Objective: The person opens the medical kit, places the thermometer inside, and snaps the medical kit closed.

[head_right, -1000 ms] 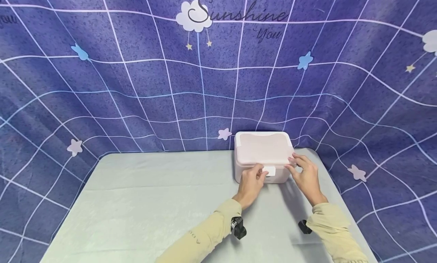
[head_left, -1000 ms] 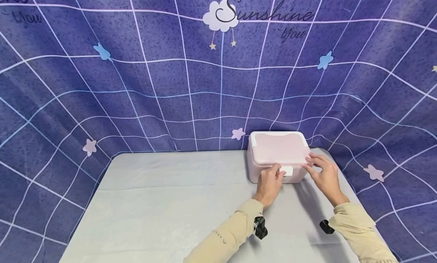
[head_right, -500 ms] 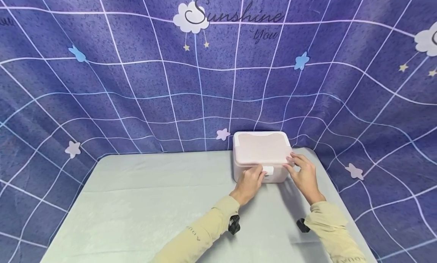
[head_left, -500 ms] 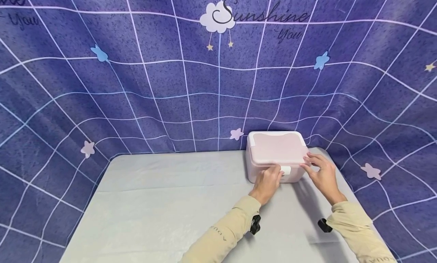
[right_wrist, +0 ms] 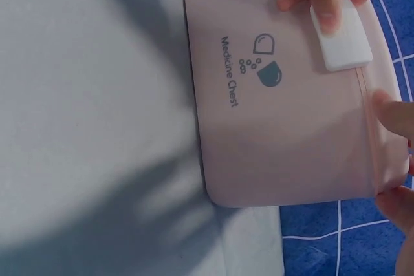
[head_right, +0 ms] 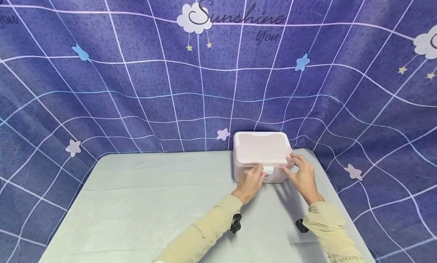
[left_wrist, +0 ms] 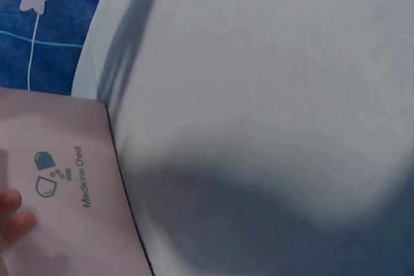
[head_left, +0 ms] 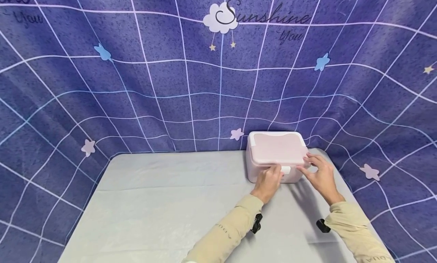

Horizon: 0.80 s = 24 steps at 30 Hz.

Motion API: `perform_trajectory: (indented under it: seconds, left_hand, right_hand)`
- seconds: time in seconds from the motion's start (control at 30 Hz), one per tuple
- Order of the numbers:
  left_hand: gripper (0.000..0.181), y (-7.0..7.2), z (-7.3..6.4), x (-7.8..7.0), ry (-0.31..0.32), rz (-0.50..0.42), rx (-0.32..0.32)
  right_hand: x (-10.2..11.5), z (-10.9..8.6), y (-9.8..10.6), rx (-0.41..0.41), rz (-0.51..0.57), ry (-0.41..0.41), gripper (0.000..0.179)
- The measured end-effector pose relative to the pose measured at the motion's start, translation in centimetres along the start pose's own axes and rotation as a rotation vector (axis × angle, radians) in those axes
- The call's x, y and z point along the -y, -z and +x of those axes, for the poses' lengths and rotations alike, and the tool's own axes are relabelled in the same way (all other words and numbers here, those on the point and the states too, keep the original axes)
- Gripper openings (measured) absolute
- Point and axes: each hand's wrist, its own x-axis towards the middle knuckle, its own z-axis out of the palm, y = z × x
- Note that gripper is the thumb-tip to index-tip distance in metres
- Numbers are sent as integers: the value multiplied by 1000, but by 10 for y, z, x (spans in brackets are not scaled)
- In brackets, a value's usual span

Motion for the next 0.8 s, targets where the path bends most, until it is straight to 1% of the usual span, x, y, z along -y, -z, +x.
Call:
perform_trajectory:
  seconds: [0.07,0.13,0.27,0.33,0.43,0.5,0.6,0.7,0.8]
  left_hand:
    - [23,-1,-1,1,8,-9,-6]
    - [22,-1,-2,2,34,-55,-10]
    - [20,-1,-4,5,82,-164,9]
    - [24,0,-5,6,84,-186,33]
    - [32,1,-6,7,60,-190,64]
    - [33,2,-6,8,48,-185,68]
    - [31,4,-3,6,47,-185,44]
    - [30,7,2,4,70,-191,18]
    - [30,9,6,3,78,-170,15]
  right_hand:
    - [0,0,-2,-1,-3,-1,40]
    - [0,0,-3,-5,-7,-7,38]
    - [1,0,-5,-20,-18,-14,37]
    - [2,-1,-4,-20,-25,-18,38]
    - [2,-2,-3,-5,-32,-34,38]
    - [2,-1,-2,7,-33,-41,38]
    - [2,-1,-2,12,-33,-50,39]
    - [2,-1,-2,2,-25,-44,39]
    - [2,0,-2,-7,-17,-31,38]
